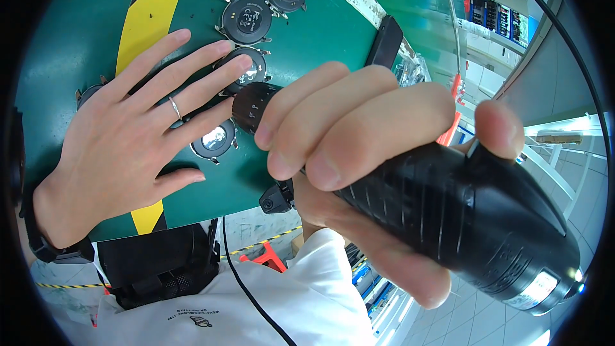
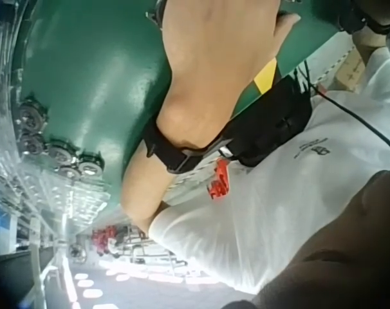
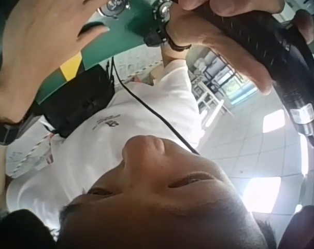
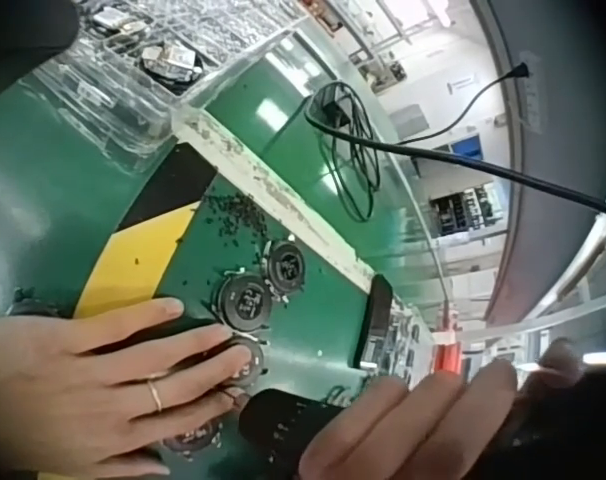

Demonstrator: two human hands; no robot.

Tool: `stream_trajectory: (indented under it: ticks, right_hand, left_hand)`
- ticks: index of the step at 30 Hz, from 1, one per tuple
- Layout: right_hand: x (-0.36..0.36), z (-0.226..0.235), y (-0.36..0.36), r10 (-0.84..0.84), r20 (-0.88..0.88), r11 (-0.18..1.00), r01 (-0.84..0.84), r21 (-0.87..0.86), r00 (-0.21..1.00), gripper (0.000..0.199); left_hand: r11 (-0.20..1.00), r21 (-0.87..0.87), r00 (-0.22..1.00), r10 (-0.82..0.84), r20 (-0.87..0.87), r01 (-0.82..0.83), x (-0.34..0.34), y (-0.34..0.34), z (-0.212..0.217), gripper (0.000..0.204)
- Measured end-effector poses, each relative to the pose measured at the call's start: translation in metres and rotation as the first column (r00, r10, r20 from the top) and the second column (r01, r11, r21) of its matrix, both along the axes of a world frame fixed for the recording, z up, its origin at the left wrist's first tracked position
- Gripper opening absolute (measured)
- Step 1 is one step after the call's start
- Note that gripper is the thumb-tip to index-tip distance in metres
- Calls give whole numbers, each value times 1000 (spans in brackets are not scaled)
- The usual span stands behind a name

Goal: The person uses a power screwdriver to drive screws into the back of a smartwatch, sets it aside, and repeats the process with another smartwatch.

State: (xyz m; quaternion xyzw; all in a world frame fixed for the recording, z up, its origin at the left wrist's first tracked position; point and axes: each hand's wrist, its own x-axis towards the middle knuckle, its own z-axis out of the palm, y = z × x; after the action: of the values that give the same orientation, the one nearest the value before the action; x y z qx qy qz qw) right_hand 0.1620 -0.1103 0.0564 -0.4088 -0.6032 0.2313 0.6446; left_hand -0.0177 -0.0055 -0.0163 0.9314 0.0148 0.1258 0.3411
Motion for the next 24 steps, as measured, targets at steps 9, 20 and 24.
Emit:
stream_trajectory:
  ticks: [9, 20, 24]
  right_hand:
    - [0, 2, 1, -8, 30, 1000, 8, 0, 1000, 88]
    - [6, 8, 0, 109, 132, 992, -99, -80, 985, 89]
    - [-7, 4, -3, -26, 52, 999, 28, -29, 998, 89]
  left_hand:
    - [1000, -15, 1000, 15, 17, -15, -1, -1, 0, 62]
    - [1000, 8, 1000, 13, 2, -13, -4, -2, -3, 62]
    - [1000, -4, 1000, 15, 15, -15, -3, -2, -2, 62]
